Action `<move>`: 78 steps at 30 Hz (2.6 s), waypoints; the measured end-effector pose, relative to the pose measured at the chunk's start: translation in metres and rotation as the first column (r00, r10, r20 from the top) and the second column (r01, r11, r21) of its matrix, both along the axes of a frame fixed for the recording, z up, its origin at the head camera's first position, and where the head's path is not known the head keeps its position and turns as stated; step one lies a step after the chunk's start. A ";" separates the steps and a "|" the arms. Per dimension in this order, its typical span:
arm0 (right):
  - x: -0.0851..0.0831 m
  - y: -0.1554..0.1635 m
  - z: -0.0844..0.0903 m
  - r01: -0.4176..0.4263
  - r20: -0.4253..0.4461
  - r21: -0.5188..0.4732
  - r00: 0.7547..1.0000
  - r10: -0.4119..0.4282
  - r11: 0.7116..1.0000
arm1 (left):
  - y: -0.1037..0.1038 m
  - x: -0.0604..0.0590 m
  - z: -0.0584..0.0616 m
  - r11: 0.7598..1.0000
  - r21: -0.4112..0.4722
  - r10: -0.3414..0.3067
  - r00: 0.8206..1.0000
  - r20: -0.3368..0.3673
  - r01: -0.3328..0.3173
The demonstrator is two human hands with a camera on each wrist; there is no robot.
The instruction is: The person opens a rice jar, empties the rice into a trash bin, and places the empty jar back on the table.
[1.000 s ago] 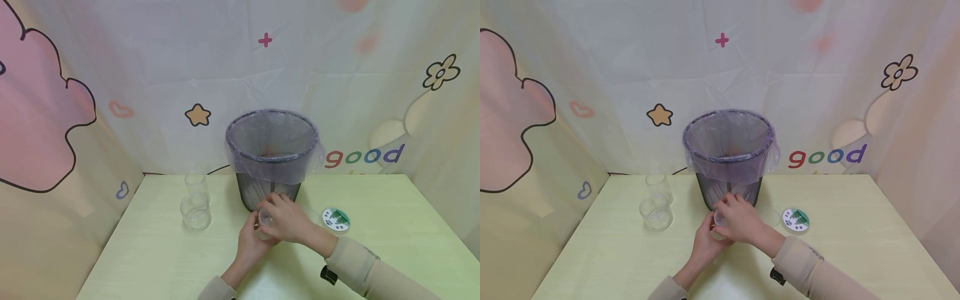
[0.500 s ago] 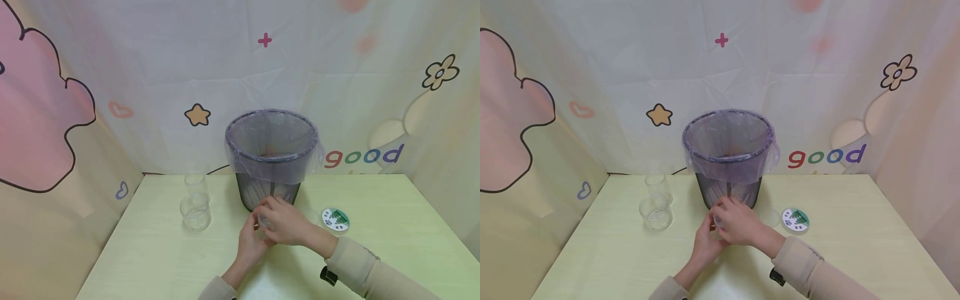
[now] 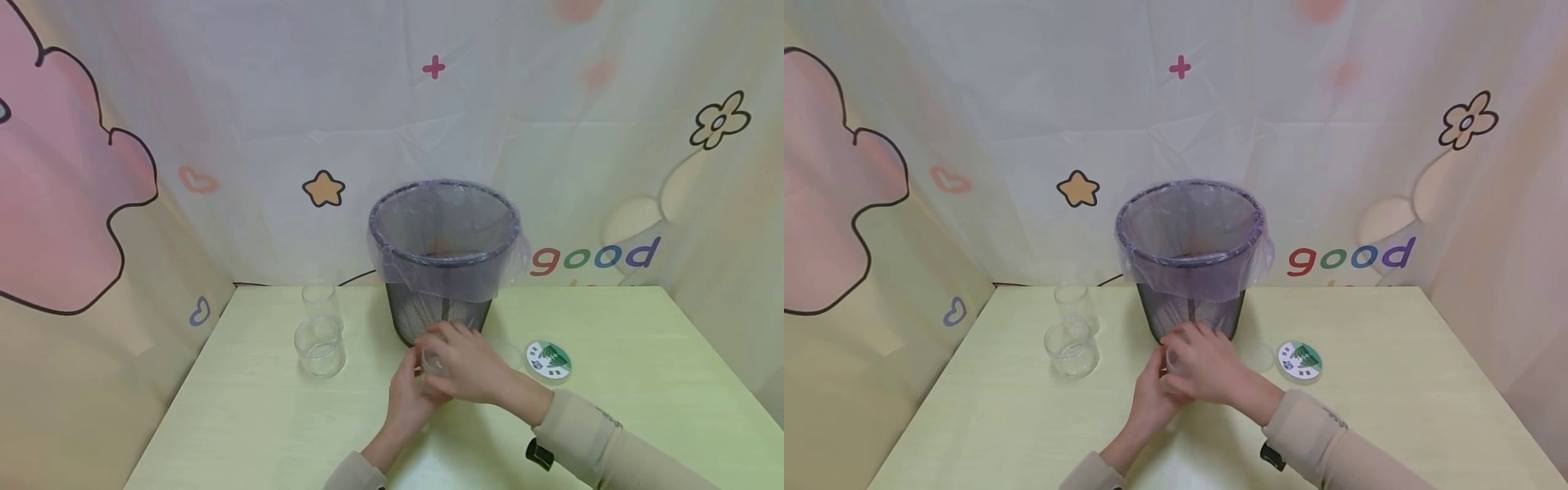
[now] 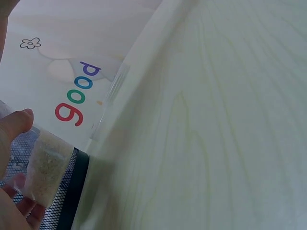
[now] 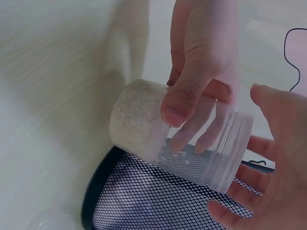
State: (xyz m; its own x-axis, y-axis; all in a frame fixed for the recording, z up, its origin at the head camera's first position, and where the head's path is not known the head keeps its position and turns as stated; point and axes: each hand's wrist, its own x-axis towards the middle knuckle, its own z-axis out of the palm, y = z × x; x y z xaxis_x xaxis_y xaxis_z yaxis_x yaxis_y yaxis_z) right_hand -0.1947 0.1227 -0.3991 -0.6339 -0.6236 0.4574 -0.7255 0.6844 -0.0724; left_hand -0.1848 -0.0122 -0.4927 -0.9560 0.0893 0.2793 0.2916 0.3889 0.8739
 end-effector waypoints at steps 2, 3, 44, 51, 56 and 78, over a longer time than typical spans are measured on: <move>-0.001 0.000 -0.002 0.052 -0.049 -0.012 0.997 -0.052 0.999 | 0.000 0.000 0.000 1.000 0.013 -0.005 1.000 0.005 0.005; -0.002 0.000 -0.003 0.079 -0.069 -0.014 0.994 -0.080 0.997 | 0.000 0.000 0.000 1.000 0.014 -0.005 1.000 0.008 0.005; 0.003 0.001 0.003 -0.064 0.139 0.015 0.988 0.061 0.998 | -0.002 -0.002 -0.004 0.999 0.035 0.008 1.000 -0.029 -0.007; 0.003 0.002 0.002 -0.087 0.146 0.003 0.986 0.086 0.996 | -0.004 -0.002 -0.003 1.000 0.012 -0.009 0.999 -0.043 0.009; 0.002 0.003 0.002 -0.102 0.158 -0.003 0.982 0.101 0.995 | -0.006 -0.002 -0.002 0.999 0.003 -0.033 0.997 -0.076 0.034; -0.002 0.000 -0.006 0.108 -0.117 -0.047 0.987 -0.113 0.993 | -0.004 -0.002 0.000 0.999 0.014 -0.045 0.998 -0.049 0.045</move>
State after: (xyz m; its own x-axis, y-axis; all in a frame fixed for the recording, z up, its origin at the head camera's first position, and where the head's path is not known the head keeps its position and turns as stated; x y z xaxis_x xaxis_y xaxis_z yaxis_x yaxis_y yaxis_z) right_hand -0.1964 0.1224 -0.4052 -0.6374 -0.5319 0.5575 -0.6504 0.7594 -0.0190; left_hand -0.1863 -0.0162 -0.4930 -0.9365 0.1272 0.3269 0.3507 0.3610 0.8641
